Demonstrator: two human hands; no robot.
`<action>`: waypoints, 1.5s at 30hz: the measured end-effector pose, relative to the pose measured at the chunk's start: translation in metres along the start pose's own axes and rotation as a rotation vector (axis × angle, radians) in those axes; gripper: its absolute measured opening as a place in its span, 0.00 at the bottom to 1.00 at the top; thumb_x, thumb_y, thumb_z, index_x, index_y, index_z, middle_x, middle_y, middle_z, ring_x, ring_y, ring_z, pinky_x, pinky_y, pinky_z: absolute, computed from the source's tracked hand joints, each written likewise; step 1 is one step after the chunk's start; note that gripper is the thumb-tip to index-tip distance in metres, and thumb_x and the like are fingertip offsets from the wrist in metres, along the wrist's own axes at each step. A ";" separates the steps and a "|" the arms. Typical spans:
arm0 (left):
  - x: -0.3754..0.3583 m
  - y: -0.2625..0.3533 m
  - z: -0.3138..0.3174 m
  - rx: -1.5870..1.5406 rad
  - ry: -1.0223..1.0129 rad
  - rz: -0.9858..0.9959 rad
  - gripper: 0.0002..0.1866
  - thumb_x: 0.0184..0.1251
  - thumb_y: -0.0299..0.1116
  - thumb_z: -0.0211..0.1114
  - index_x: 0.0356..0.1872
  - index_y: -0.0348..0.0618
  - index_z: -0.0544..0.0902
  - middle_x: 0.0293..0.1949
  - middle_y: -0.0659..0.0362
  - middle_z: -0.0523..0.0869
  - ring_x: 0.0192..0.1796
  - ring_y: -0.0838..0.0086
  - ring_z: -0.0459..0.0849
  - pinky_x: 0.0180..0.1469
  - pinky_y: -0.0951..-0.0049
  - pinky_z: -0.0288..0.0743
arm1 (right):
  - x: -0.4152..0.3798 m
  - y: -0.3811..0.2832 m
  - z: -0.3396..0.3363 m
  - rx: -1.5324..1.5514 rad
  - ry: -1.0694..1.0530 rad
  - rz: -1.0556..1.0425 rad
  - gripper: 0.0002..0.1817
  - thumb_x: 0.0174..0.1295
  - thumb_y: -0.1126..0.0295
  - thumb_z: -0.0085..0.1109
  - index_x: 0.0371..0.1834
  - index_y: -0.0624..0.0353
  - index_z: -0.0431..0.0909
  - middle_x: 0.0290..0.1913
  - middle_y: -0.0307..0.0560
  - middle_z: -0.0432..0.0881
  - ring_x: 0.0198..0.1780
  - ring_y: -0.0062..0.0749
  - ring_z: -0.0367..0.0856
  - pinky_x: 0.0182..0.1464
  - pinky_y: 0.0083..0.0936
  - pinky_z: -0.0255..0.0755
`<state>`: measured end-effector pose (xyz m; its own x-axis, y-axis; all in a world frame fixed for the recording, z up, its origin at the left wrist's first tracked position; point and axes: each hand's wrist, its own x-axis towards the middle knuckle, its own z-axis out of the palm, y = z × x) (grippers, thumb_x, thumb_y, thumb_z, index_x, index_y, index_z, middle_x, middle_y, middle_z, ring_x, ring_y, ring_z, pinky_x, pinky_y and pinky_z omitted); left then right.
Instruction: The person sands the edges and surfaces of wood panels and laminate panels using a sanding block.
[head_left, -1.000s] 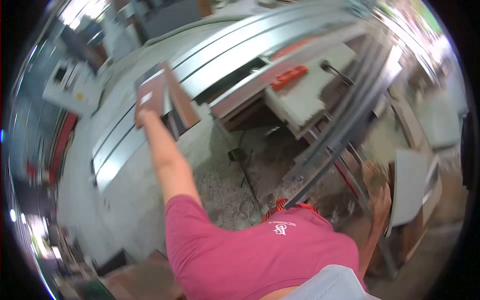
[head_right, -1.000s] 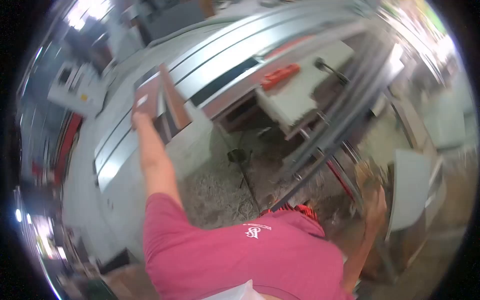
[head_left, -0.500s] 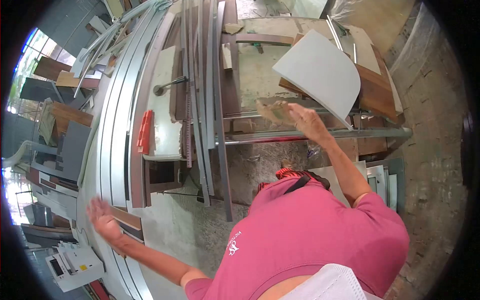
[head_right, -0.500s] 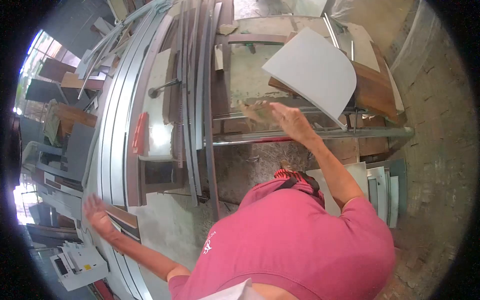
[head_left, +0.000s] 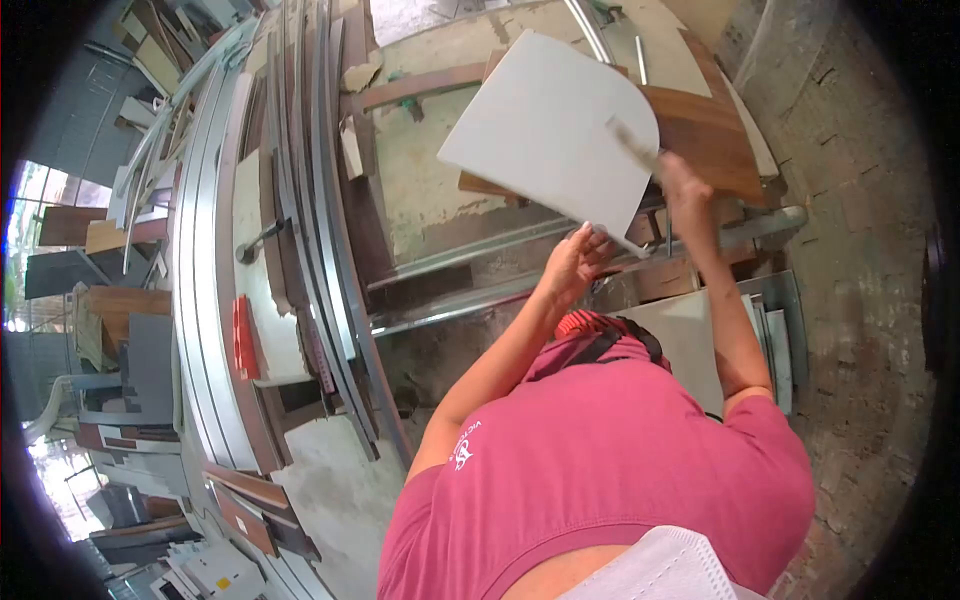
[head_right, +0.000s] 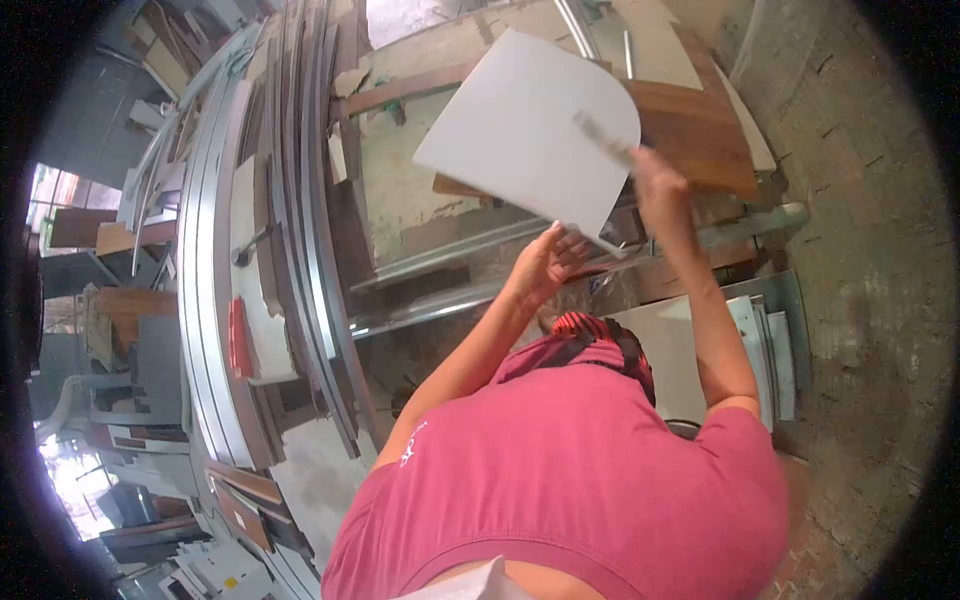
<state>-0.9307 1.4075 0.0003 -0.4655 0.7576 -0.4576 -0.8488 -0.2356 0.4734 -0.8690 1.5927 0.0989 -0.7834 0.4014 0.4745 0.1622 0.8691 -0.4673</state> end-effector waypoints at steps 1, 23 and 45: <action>0.016 -0.002 0.006 -0.025 -0.054 0.024 0.25 0.65 0.41 0.56 0.56 0.34 0.65 0.53 0.49 0.73 0.53 0.61 0.75 0.56 0.62 0.71 | -0.008 0.006 0.016 0.066 -0.071 -0.150 0.15 0.56 0.79 0.47 0.47 0.60 0.74 0.43 0.55 0.80 0.46 0.50 0.78 0.45 0.37 0.74; -0.062 0.030 -0.032 0.099 0.219 0.228 0.21 0.64 0.35 0.57 0.54 0.36 0.66 0.51 0.54 0.73 0.51 0.67 0.76 0.50 0.61 0.78 | 0.030 -0.078 0.120 0.280 -0.372 -0.885 0.14 0.55 0.79 0.46 0.44 0.57 0.76 0.51 0.50 0.76 0.55 0.39 0.74 0.59 0.33 0.66; -0.080 0.028 -0.035 0.690 0.386 0.507 0.20 0.72 0.39 0.43 0.56 0.34 0.69 0.48 0.50 0.77 0.51 0.67 0.76 0.55 0.72 0.67 | 0.188 -0.040 0.243 0.256 -0.342 -0.481 0.13 0.59 0.76 0.42 0.44 0.56 0.75 0.48 0.49 0.77 0.49 0.42 0.77 0.50 0.34 0.71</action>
<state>-0.9257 1.3187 0.0234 -0.8951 0.3799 -0.2335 -0.2428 0.0242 0.9698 -1.1685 1.5636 0.0256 -0.8870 -0.1678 0.4301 -0.3700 0.8157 -0.4447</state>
